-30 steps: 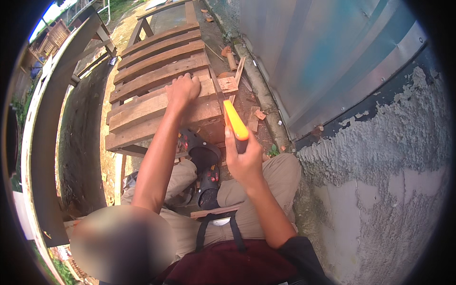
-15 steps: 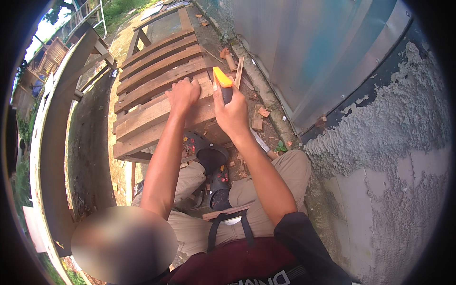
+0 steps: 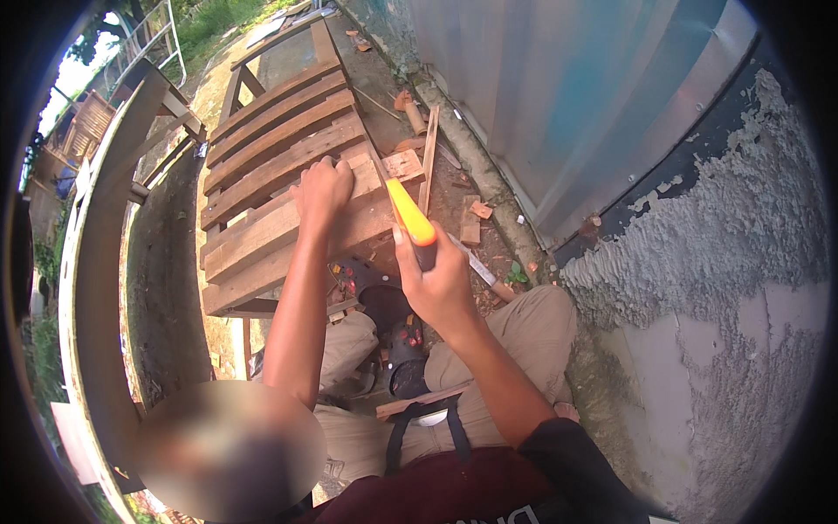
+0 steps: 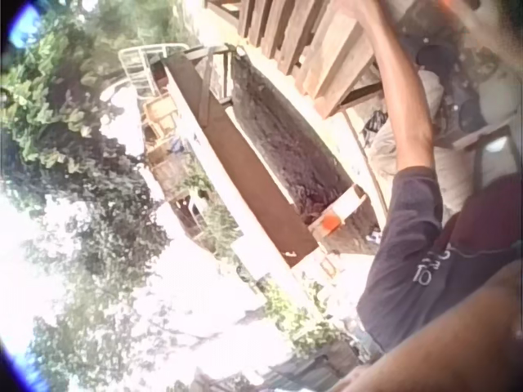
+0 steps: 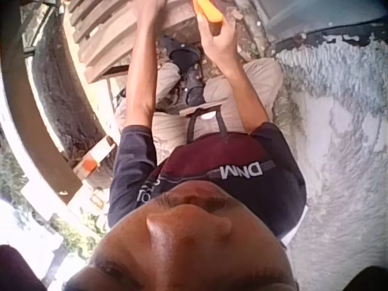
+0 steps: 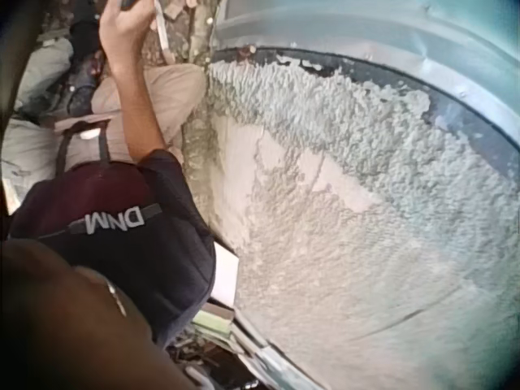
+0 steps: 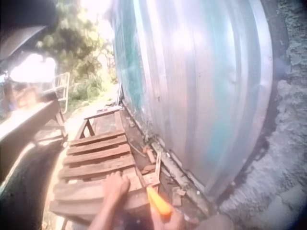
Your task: The person sits cross-legged and uses a hand saw to cut a small piece of wood held between their legs. After completing the cut, they place the piece on a wooden pallet and continue sawing a plank on the pallet.
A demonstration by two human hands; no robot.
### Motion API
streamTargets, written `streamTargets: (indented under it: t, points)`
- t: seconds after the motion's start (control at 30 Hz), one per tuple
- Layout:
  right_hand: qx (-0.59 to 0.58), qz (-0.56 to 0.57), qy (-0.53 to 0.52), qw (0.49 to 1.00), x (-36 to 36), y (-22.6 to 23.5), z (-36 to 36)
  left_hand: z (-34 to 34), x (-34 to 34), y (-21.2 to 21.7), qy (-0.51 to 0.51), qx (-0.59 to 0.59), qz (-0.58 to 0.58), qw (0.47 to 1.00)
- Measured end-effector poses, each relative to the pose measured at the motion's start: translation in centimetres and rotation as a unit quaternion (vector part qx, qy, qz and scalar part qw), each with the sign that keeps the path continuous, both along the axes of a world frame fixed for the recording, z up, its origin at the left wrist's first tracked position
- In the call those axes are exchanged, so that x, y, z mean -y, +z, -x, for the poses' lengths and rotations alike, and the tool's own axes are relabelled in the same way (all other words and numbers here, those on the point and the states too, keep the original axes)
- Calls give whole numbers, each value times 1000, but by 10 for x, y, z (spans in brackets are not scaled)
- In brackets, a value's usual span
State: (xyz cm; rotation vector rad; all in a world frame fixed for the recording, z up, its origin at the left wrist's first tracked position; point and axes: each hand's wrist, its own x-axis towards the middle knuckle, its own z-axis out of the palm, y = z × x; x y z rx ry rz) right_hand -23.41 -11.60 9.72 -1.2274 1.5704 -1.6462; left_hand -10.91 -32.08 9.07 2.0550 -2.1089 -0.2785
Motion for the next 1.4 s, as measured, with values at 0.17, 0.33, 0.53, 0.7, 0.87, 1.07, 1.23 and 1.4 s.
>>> streamTargets:
  t: [0.17, 0.33, 0.53, 0.7, 0.87, 1.07, 1.23, 1.4]
  points:
    - [-50, 10, -2, 999, 52, 15, -6, 5, 3, 1, -10, -12, 21, 1000]
    - [-73, -73, 55, 993, -115, 6, -4, -8, 0, -10, 11, -12, 11, 1000]
    - [75, -65, 8, 995, -82, -14, 5, -2, -2, -5, 21, -1, -4, 1000]
    - [-30, 6, -4, 1000, 94, 12, 7, 9, -2, 5, 1, -27, 18, 999]
    - [-33, 0, 12, 999, -26, 0, -12, -8, -1, -7, 22, -36, 24, 999]
    - [40, -60, -4, 997, -181, -37, 11, -1, -1, -9, 9, -30, 13, 999]
    - [-45, 25, -24, 998, 20, -7, -5, 1, 1, -6, 6, -24, 27, 999]
    - [-60, -22, -2, 998, 56, 22, -5, 1, 4, -5, 0, -20, 24, 1000]
